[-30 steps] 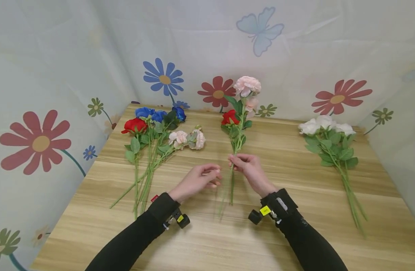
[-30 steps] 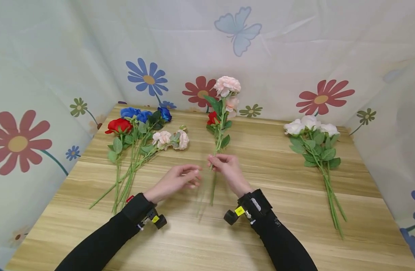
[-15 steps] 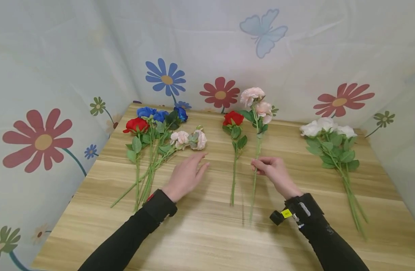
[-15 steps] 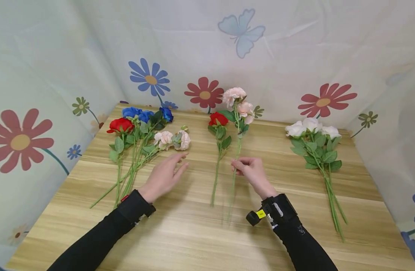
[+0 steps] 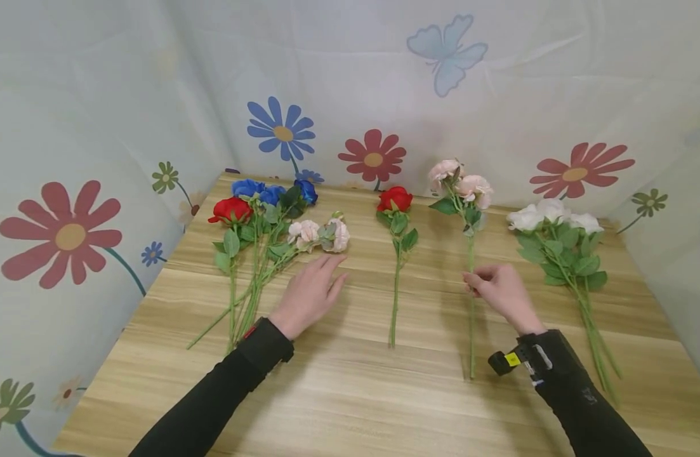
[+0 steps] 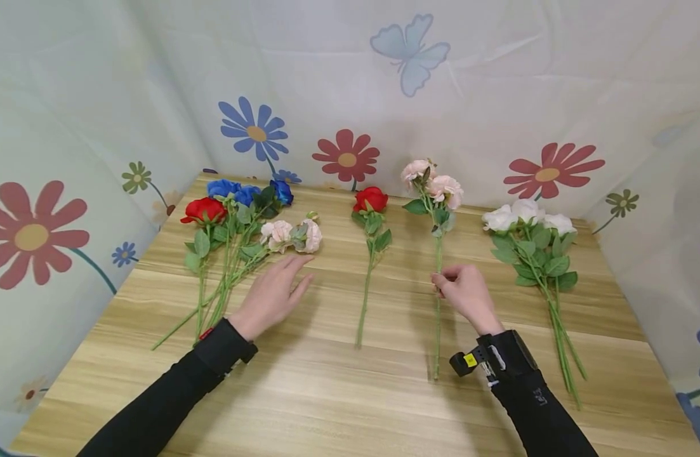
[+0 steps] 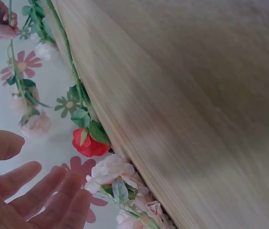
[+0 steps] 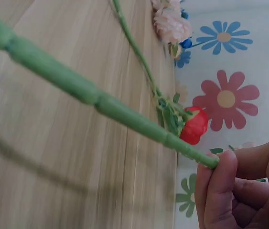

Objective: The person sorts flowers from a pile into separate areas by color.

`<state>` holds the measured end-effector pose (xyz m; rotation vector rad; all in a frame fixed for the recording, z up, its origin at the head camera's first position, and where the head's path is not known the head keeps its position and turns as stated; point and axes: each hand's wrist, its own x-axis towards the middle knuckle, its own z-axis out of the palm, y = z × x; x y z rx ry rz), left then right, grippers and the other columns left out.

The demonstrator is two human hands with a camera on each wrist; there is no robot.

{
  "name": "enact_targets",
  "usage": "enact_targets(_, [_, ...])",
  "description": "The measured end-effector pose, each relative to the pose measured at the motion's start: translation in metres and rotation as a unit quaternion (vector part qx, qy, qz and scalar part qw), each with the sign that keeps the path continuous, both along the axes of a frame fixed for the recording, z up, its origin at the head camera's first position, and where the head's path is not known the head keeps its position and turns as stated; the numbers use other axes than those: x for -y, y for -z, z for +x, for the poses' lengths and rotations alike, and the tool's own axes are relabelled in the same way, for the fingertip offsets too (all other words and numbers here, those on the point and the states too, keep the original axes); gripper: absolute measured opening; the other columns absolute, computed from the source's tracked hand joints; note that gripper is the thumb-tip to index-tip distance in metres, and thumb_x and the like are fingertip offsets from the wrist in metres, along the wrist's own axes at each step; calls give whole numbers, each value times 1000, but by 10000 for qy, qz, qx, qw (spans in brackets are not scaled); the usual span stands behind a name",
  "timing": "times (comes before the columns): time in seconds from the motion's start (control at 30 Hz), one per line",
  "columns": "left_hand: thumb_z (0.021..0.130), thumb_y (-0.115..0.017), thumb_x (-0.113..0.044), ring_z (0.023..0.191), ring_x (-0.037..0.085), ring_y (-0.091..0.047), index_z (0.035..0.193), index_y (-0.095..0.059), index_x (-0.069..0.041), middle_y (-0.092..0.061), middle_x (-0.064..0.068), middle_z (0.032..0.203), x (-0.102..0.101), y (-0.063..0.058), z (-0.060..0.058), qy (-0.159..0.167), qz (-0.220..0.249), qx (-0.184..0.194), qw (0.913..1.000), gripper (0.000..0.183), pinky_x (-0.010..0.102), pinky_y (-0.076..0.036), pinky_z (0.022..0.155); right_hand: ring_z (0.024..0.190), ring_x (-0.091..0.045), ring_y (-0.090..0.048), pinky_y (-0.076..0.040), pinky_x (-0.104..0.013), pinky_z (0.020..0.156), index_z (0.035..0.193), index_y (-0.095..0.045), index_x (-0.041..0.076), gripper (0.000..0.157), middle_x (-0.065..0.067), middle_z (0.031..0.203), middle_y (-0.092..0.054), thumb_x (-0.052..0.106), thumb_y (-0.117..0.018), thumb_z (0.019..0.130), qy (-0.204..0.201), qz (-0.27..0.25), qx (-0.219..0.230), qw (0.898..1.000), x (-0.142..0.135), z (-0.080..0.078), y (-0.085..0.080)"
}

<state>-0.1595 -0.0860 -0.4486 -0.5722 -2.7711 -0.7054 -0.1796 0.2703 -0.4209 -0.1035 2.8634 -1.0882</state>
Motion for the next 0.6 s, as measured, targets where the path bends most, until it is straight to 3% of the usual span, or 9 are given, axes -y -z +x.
enact_targets(0.2, [103,-59,-21,118,32,-65,141,-57,-8,-65,13,133,1,1,-1,-5,-284,-201,9994,40,46,-55,97,59,-12,-53,-37,-25,55,82,-76,-1,34,-8,67,-71,22,-60,100,20,469,-31,9989,-12,-2,3])
enact_targets(0.43, [100,-62,-18,115,31,-66,136,-60,-7,-66,12,130,-5,5,-3,150,-1126,-726,9909,37,44,-56,94,61,-11,-60,-43,-23,57,86,-77,-3,32,-4,66,-72,20,-60,100,19,488,220,9986,-19,-8,8])
enact_targets(0.6, [101,-61,-18,117,30,-65,134,-60,-8,-65,12,130,-20,3,-5,447,-1269,-554,9894,34,44,-56,96,60,-10,-60,-44,-23,57,85,-77,-3,31,-1,64,-71,19,-61,99,-14,571,491,9972,-24,-13,14])
